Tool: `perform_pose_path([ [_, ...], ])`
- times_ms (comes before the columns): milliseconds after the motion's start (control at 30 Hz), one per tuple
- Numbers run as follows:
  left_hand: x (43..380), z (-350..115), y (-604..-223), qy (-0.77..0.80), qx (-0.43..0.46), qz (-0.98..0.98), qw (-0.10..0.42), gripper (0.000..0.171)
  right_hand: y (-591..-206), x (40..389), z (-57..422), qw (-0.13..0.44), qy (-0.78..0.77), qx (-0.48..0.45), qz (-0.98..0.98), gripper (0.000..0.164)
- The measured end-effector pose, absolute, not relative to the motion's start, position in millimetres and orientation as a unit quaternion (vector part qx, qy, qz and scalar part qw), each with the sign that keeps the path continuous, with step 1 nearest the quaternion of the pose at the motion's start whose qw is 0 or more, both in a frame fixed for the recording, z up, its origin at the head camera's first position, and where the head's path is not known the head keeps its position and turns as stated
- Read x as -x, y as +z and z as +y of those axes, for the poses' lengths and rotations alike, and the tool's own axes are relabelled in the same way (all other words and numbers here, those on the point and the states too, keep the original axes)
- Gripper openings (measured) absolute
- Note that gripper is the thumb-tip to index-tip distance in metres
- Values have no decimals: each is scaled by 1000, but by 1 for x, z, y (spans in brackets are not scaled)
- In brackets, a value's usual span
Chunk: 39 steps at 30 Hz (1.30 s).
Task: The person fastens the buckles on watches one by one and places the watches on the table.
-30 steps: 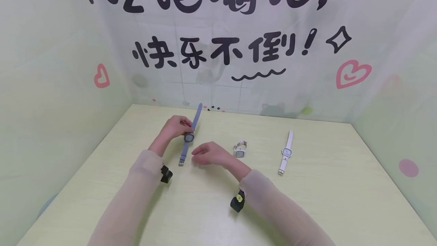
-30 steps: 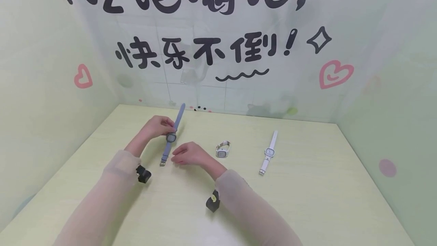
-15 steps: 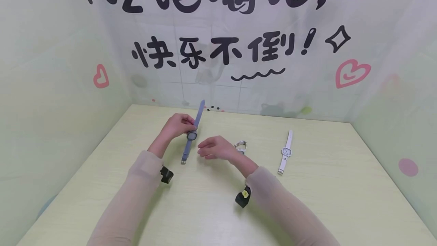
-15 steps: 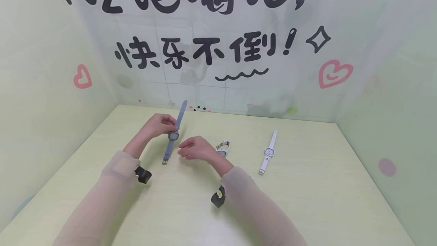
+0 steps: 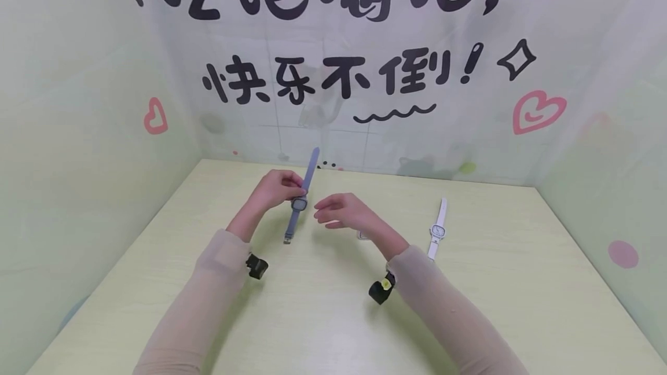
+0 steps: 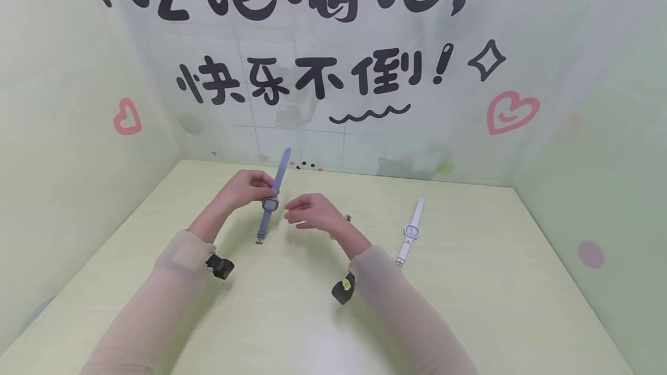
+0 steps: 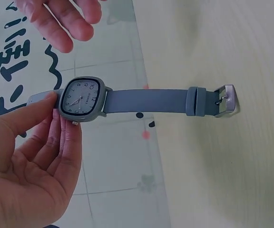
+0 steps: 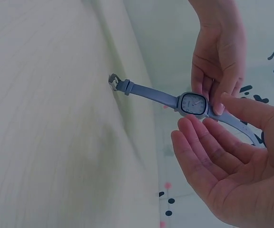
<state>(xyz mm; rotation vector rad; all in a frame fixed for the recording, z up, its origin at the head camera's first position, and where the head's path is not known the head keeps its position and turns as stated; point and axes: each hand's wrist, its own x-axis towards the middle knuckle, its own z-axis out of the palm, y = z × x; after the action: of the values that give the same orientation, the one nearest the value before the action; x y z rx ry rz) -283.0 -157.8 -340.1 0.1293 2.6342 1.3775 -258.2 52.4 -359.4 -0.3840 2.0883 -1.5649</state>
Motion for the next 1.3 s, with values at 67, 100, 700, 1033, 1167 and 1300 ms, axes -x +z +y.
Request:
perform_pose_path([
  [67,283,-156,-339,463,-47,881,82,23,-356,260,55,246,-578,140,766,39],
  [100,282,-156,-339,464,-49,881,83,23,-354,260,56,243,-579,139,766,39],
  [700,272,-136,-326,481,-85,868,87,21,-331,263,70,175,-586,155,776,39],
  [1033,267,-124,-325,489,-105,861,87,20,-330,265,73,123,-597,144,780,38],
  [1167,264,-119,-325,495,-112,857,91,18,-331,264,75,102,-621,140,764,37],
  [1300,261,-116,-326,496,-122,855,91,18,-330,263,75,83,-641,129,752,33],
])
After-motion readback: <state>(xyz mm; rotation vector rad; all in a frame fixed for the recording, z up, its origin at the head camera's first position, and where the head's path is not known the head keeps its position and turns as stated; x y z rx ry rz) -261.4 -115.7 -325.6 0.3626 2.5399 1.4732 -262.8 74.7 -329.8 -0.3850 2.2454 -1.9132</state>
